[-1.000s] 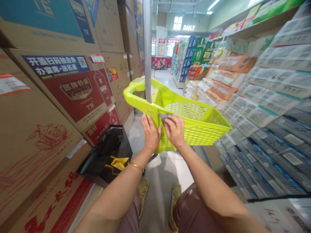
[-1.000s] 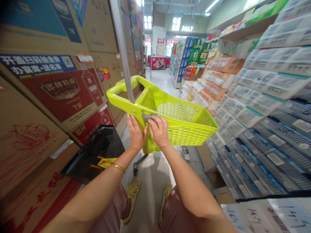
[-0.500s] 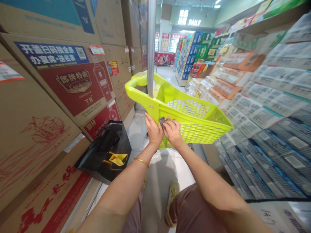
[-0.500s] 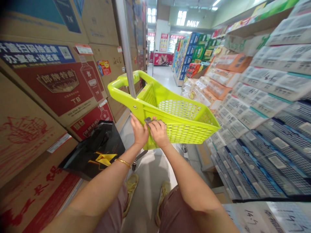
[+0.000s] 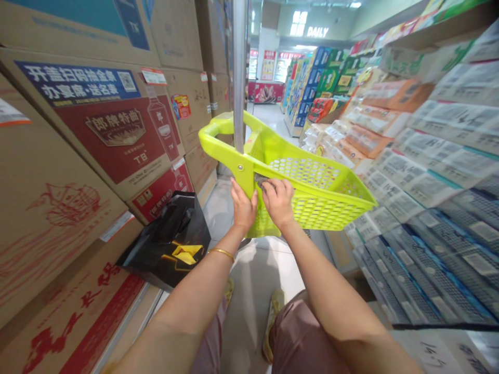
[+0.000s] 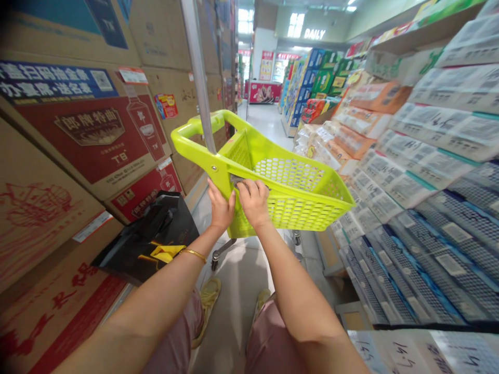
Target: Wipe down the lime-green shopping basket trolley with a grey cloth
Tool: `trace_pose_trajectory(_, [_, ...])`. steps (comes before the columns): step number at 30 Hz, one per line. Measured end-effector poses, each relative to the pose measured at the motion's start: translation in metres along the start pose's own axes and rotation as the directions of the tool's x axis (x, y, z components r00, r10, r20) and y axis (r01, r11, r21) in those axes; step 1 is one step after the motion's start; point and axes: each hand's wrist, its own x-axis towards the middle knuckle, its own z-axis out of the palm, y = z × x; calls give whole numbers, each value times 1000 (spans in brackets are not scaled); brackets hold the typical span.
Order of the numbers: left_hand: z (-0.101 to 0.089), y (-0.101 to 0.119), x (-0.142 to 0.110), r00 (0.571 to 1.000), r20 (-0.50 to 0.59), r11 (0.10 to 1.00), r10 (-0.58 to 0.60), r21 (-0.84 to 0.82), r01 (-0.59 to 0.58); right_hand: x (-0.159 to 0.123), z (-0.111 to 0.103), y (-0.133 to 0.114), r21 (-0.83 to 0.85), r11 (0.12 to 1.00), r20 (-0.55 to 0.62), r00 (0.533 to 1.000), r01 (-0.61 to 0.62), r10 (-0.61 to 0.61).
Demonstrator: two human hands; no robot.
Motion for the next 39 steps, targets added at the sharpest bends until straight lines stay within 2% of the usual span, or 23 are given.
trace_pose_trajectory(5, [0, -3, 4, 999, 55, 1000, -2, -21, 3, -17, 6, 3, -42, 999, 108, 994, 33, -28])
trace_pose_trajectory(9, [0, -3, 6, 997, 70, 999, -21, -29, 23, -34, 5, 2, -79, 993, 269, 961, 92, -68])
trace_pose_trajectory(11, [1, -2, 6, 997, 66, 999, -25, -23, 26, -38, 4, 1, -95, 990, 302, 951, 103, -70])
trace_pose_trajectory(13, [1, -2, 5, 998, 59, 1000, -29, -6, 29, -37, 2, -1, -101, 989, 287, 955, 106, -73])
trace_pose_trajectory(16, [3, -2, 3, 998, 40, 999, -41, 31, 40, -27, -1, -2, -88, 990, 197, 976, 109, -89])
trace_pose_trajectory(20, [5, -2, 1, 998, 28, 996, -51, 68, 49, -5, -3, -1, -83, 997, 10, 1000, 4, -3])
trace_pose_trajectory(23, [6, -2, 0, 998, 30, 995, -57, 80, 54, 2, -1, -1, -75, 997, -57, 998, -32, 28])
trace_pose_trajectory(27, [4, -2, 1, 998, 38, 996, -49, 74, 46, -7, 4, -1, -90, 996, -18, 1000, -4, 2])
trace_pose_trajectory(32, [3, -1, 3, 998, 44, 997, -42, 61, 39, -31, 5, -3, -97, 987, 188, 976, 127, -107])
trace_pose_trajectory(35, [4, 0, 3, 999, 27, 997, -41, 62, 39, -36, 3, -4, -109, 984, 258, 960, 140, -109])
trace_pose_trajectory(37, [5, 0, 3, 999, 17, 997, -39, 63, 37, -32, 1, -3, -103, 986, 268, 958, 133, -101])
trace_pose_trajectory(39, [6, 0, 2, 999, 12, 997, -38, 66, 37, -23, -1, -2, -102, 989, 210, 974, 107, -83])
